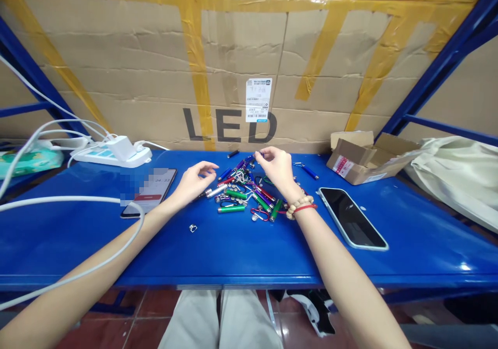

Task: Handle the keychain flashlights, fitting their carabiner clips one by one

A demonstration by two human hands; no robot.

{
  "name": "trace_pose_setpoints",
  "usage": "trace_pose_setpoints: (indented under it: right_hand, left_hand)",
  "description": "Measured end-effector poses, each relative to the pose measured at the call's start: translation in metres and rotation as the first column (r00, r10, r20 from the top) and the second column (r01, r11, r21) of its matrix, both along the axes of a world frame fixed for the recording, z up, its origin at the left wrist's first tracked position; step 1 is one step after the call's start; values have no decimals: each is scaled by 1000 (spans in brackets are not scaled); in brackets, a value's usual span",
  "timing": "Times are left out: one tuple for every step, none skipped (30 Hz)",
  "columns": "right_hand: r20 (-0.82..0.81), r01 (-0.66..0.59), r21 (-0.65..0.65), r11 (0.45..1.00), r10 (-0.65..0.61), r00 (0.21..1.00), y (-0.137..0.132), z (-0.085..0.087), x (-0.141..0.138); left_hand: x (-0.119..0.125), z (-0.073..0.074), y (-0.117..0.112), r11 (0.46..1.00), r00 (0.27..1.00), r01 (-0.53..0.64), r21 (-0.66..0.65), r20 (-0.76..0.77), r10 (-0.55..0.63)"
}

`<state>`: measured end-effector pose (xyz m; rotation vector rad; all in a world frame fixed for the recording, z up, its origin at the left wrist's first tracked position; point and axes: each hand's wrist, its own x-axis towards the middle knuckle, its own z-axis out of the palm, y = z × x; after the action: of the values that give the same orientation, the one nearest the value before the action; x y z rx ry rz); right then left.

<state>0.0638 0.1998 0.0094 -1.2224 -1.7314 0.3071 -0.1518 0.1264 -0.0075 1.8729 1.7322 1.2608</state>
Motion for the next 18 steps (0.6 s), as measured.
trace_pose_setpoints:
  right_hand:
    - [-50,-81,-16,997,80,996,-4,2,-4]
    - [-88,-188,-38,981,184,979,-9,5,-9]
    - [-122,-308,-62,949,299,946,-14,7,-13]
    - [-139,-411,-88,908,397,907,-19,9,-18]
    - [-141,-485,-107,868,469,872,-25,11,-21]
    - [-135,-543,-118,832,528,838,-30,12,-24]
    - [-109,-597,-130,792,587,802,-35,14,-27]
    - [-75,-639,-131,758,635,769,-38,15,-29]
    - [-44,-670,-131,730,671,740,-41,17,-30]
    - [-15,-691,-131,711,695,718,-43,18,-31]
    - [5,-697,-127,706,703,711,-44,19,-31]
    - [16,-692,-126,711,699,715,-45,20,-31]
    - [22,-678,-124,725,685,728,-45,20,-31]
    - [26,-659,-123,742,666,746,-44,21,-30]
    - [29,-638,-121,760,646,763,-43,21,-29]
    - [30,-622,-116,774,629,777,-42,21,-28]
    - [26,-610,-111,785,616,788,-41,21,-27]
    - [17,-601,-107,792,606,796,-40,20,-26]
  left_hand:
    - [2,1,-2,1000,1000,22,17,-8,-22]
    - [4,2,-4,998,999,44,41,-18,-43]
    - [7,4,-6,996,998,62,62,-32,-60]
    - [9,6,-8,994,996,84,76,-39,-81]
    - [11,7,-10,990,994,109,86,-36,-107]
    - [13,9,-12,987,991,131,88,-34,-129]
    - [15,10,-13,984,988,153,88,-38,-150]
    - [16,12,-14,981,983,180,76,-44,-177]
    - [17,13,-15,978,979,201,57,-51,-198]
    - [17,14,-16,976,975,216,35,-56,-213]
    - [17,14,-16,975,973,224,12,-54,-223]
    - [17,14,-16,974,973,228,-12,-42,-228]
    - [16,13,-16,973,973,229,-32,-21,-230]
    - [16,13,-15,972,973,232,-49,9,-231]
    - [15,12,-15,968,969,243,-65,52,-240]
    - [15,11,-15,961,961,264,-84,106,-255]
    - [15,11,-16,951,948,291,-102,166,-273]
    - [15,11,-16,940,930,321,-115,229,-289]
